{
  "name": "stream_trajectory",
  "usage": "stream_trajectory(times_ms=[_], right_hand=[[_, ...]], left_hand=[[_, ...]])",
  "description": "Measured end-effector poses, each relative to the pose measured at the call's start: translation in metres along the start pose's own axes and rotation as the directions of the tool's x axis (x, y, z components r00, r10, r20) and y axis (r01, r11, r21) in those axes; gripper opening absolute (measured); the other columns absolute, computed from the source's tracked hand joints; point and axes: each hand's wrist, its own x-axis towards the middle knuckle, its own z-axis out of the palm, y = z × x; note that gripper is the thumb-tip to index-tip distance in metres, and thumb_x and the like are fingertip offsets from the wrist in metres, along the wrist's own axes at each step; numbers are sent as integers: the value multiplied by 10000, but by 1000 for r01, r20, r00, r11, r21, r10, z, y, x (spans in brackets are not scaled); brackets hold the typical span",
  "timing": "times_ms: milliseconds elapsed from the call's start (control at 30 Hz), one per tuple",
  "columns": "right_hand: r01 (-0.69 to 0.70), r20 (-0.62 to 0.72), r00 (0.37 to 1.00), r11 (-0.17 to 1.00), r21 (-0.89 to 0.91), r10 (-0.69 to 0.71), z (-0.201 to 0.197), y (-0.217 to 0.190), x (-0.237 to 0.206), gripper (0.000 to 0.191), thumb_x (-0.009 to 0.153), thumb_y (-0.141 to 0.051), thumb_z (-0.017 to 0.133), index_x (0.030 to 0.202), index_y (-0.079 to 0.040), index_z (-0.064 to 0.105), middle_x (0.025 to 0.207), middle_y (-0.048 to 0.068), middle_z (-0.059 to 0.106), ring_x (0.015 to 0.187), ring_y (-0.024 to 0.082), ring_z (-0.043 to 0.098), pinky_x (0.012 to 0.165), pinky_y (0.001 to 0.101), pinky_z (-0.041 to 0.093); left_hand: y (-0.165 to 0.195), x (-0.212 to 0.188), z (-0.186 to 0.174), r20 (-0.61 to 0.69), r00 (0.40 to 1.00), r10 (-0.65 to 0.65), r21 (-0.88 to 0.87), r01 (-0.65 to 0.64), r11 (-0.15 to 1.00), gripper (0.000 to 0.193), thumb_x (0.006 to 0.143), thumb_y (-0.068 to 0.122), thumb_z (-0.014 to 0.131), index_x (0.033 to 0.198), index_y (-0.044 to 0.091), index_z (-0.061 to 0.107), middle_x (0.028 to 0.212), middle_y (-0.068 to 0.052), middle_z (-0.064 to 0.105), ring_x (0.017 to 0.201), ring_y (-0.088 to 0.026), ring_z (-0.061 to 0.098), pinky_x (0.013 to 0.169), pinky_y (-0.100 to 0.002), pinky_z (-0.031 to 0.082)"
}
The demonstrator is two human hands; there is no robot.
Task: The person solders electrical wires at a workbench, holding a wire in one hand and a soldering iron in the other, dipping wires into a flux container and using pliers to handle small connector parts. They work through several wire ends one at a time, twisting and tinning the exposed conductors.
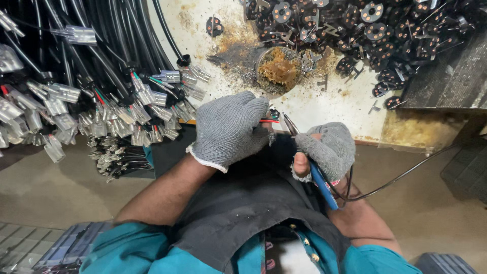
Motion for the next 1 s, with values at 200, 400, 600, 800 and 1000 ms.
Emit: stream_trajectory(times_ms=[200, 400, 600, 800, 1000], right_hand=[[-351, -103, 921, 915, 197, 375, 3, -23, 7, 316, 985, -404, 708, 957, -95, 648, 850, 61, 667, 757, 244, 665, 725, 351, 530], [-462, 98, 663, 302, 834, 742, 20, -24, 16, 292, 1084, -271, 673, 961, -40, 544, 763, 43, 649, 628, 169, 667, 670, 346, 581], [-363, -110, 900, 865, 347, 422, 15, -33, 39, 243, 943, -60, 661, 1106, -45, 480, 937, 127, 708, 851, 256, 690, 806, 372, 547], [-371, -77, 912, 892, 258, 402, 16, -42, 62, 156, 954, -15, 690, 1088, -28, 611, 1011, 89, 748, 938, 195, 739, 864, 332, 567], [-411, -16, 890, 816, 407, 456, 20, -44, 56, 159, 950, -45, 766, 1042, -45, 637, 983, 117, 751, 906, 212, 739, 822, 329, 585]], left_hand=[[-1, 0, 0, 13, 1000, -4, 24, 4, 1000, 236, 715, 270, 806, 851, 163, 645, 780, -67, 607, 698, -308, 653, 575, -467, 482], [0, 1, 0, 20, 1000, -12, 24, 11, 1000, 246, 734, 297, 817, 840, 166, 638, 776, -65, 603, 695, -303, 653, 572, -466, 480], [0, 1, 1, -1, 1000, 2, 22, -2, 1000, 261, 714, 288, 826, 847, 164, 639, 773, -69, 606, 695, -311, 653, 557, -466, 476], [-1, 1, 0, -17, 1000, 15, -25, -15, 1000, 266, 712, 280, 829, 852, 171, 632, 766, -71, 592, 686, -306, 645, 568, -459, 473], [0, 0, -1, -36, 999, 18, 14, -17, 1000, 245, 741, 239, 815, 868, 162, 620, 777, -69, 577, 696, -303, 640, 575, -463, 466]])
